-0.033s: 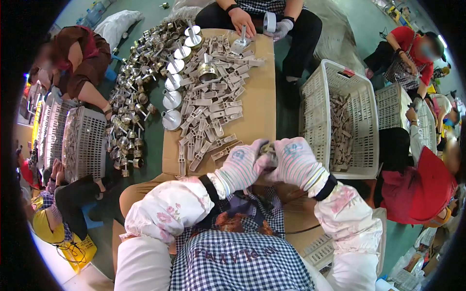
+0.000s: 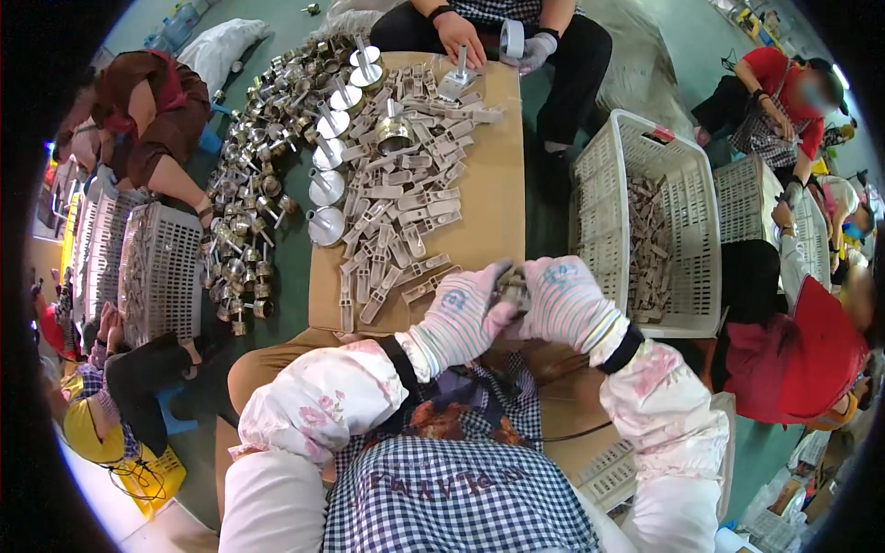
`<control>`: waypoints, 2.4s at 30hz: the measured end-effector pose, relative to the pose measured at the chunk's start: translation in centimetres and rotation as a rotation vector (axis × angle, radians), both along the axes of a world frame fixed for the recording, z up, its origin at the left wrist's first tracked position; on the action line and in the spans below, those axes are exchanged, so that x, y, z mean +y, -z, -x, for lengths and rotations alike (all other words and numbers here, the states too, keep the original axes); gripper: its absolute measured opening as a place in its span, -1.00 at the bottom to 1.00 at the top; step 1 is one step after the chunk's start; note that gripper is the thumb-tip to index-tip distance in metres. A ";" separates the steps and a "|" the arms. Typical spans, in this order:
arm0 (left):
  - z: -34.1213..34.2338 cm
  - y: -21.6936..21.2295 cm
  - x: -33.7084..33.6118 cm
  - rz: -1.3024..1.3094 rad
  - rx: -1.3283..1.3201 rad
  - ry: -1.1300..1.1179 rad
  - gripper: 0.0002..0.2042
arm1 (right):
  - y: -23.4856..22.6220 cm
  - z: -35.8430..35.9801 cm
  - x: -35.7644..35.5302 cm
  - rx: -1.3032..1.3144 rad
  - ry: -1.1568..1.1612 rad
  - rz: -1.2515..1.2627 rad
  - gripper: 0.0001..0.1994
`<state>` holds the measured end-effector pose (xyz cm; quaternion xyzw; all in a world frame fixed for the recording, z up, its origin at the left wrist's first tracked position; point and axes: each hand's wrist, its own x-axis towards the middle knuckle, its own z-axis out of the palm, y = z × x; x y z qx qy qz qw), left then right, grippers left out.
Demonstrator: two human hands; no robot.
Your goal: Assembling small plastic clips onto metal components on a makeshift table in a manufacturing environment.
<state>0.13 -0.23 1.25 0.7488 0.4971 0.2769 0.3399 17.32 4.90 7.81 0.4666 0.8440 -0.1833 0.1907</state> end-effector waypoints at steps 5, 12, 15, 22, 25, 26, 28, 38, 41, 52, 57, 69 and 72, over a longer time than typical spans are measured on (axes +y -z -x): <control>-1.0 0.1 0.4 -0.097 0.082 -0.071 -0.59 | -0.4 -0.4 2.8 0.038 0.034 0.211 -0.28; -0.8 2.5 3.4 0.116 0.355 0.066 -0.70 | -0.1 -0.1 -2.3 0.073 -0.054 -0.437 -0.01; -0.5 2.9 4.7 0.126 0.344 0.059 -0.69 | 0.4 0.2 -0.9 0.053 -0.031 -0.370 -0.11; -2.4 -0.4 5.0 0.171 0.230 -0.248 -0.66 | 0.7 0.7 8.9 -0.059 -0.031 0.276 -0.31; -2.2 -0.5 5.8 0.224 0.312 -0.171 -0.64 | 0.2 0.1 9.0 0.067 -0.088 0.349 -0.30; -2.0 -0.2 6.6 0.274 0.365 -0.123 -0.63 | 0.2 -0.1 8.5 0.087 -0.033 0.295 -0.31; -1.6 0.9 8.3 0.236 0.408 -0.025 -0.62 | 0.5 -0.1 6.1 0.129 0.022 -0.148 -0.26; -1.9 2.4 9.9 0.154 0.209 -0.255 -0.68 | 1.3 0.1 12.3 0.000 -0.058 0.146 -0.23; -1.9 1.8 10.8 0.116 0.281 -0.277 -0.70 | 0.3 0.7 14.7 0.016 -0.085 0.295 -0.33; -1.7 1.0 16.3 0.360 0.154 -0.310 -0.48 | 2.9 0.7 14.8 -0.015 -0.110 -0.165 -0.22; -2.0 1.3 16.8 0.094 0.398 -0.272 -0.58 | 0.5 0.3 19.5 0.073 -0.027 0.285 -0.14; -2.0 0.8 22.8 0.539 0.281 -0.334 -0.38 | 2.6 0.6 19.8 -0.043 -0.024 -0.186 -0.22; -2.7 0.7 20.4 0.000 0.250 -0.359 -0.60 | 1.7 -0.2 22.1 0.074 -0.063 0.003 -0.14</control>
